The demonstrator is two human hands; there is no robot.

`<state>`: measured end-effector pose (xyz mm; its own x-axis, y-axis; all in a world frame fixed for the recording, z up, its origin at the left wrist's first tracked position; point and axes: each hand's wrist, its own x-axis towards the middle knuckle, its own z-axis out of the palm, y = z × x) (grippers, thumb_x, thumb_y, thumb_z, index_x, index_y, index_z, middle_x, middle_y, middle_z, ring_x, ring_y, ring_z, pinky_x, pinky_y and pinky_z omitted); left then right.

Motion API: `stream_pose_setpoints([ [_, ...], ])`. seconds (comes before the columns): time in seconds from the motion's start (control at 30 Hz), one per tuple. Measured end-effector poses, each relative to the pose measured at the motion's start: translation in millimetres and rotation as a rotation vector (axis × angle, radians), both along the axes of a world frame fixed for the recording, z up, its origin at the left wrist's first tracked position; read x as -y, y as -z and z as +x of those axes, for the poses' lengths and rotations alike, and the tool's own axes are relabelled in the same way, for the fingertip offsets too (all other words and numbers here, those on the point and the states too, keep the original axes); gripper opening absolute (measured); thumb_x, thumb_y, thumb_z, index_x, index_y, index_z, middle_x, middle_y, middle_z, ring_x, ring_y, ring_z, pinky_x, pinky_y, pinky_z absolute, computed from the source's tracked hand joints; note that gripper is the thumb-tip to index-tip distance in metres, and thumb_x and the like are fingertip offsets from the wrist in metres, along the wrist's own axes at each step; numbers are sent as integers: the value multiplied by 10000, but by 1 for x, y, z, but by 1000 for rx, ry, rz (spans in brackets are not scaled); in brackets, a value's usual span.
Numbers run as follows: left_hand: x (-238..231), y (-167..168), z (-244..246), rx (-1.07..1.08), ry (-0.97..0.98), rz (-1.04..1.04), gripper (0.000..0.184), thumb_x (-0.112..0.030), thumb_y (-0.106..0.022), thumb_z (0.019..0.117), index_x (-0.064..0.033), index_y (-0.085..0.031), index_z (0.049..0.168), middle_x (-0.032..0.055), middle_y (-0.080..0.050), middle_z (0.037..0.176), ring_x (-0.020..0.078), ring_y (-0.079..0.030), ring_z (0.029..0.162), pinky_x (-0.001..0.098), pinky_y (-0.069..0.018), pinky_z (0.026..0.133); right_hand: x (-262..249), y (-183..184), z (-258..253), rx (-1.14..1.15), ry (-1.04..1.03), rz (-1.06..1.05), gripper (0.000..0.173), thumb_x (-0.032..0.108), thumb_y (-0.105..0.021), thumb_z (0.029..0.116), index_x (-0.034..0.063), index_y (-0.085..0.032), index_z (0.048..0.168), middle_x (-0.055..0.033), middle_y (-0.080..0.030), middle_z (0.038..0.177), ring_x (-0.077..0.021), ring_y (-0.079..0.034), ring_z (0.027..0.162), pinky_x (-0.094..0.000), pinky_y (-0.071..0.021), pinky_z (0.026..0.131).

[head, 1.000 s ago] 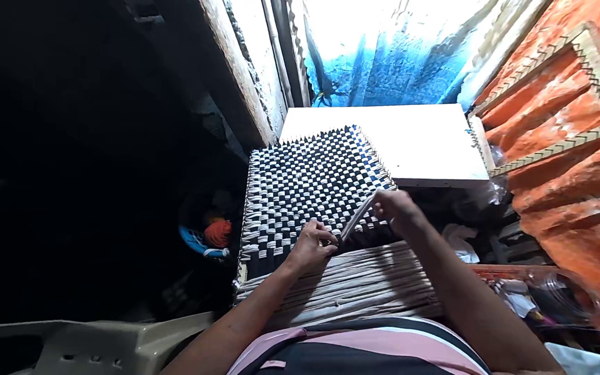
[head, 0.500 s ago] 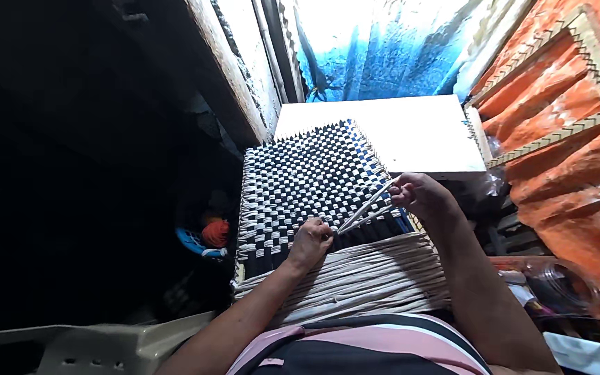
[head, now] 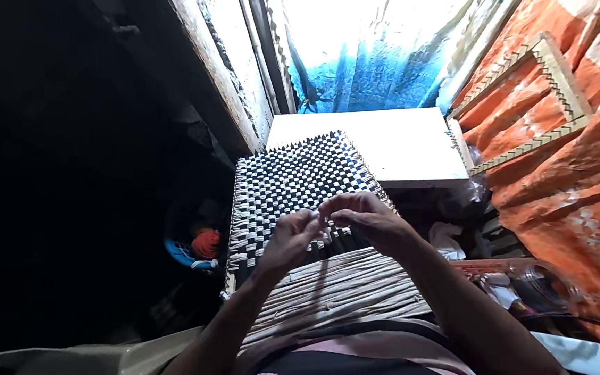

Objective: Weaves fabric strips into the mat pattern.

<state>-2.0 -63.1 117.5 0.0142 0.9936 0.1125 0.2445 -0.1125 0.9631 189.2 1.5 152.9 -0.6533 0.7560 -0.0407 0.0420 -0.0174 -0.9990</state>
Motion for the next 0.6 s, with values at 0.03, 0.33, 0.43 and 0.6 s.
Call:
stream_pose_setpoints([
  [0.03, 0, -5, -11, -10, -53, -25, 184, -147, -568, 1038, -44, -703, 965, 3, -710, 847, 80, -678, 784, 291, -578, 772, -6, 11, 0, 128, 7, 83, 174, 48, -541, 1014, 0, -697, 1075, -46, -695, 898, -81, -638, 757, -266, -557, 717],
  [0.33, -9, 4, -41, 154, -207, -95, 244, -102, -437, 1089, -44, -673, 1073, 28, -683, 1099, 112, -648, 995, 321, -538, 938, -11, 78, -14, 1203, -180, 416, 254, 160, -542, 1000, 37, -728, 1121, -209, -703, 1160, -404, -650, 1144, -626, -494, 928],
  [0.43, -13, 10, -30, 342, -119, -62, 228, -119, -436, 1084, -62, -657, 1077, 55, -696, 1194, 150, -662, 1073, 347, -539, 964, 1, 73, -23, 1276, -214, 496, 297, 204, -521, 1031, -53, -669, 1020, -261, -689, 1087, -437, -660, 1084, -620, -496, 861],
  [0.6, -18, 36, -3, 566, -3, -44, 172, -109, -505, 1062, -50, -666, 1077, 66, -702, 940, 164, -699, 856, 365, -604, 860, -9, 92, -15, 1239, -291, 410, 371, 340, -639, 976, -30, -666, 999, -246, -678, 1075, -425, -645, 1077, -632, -480, 866],
])
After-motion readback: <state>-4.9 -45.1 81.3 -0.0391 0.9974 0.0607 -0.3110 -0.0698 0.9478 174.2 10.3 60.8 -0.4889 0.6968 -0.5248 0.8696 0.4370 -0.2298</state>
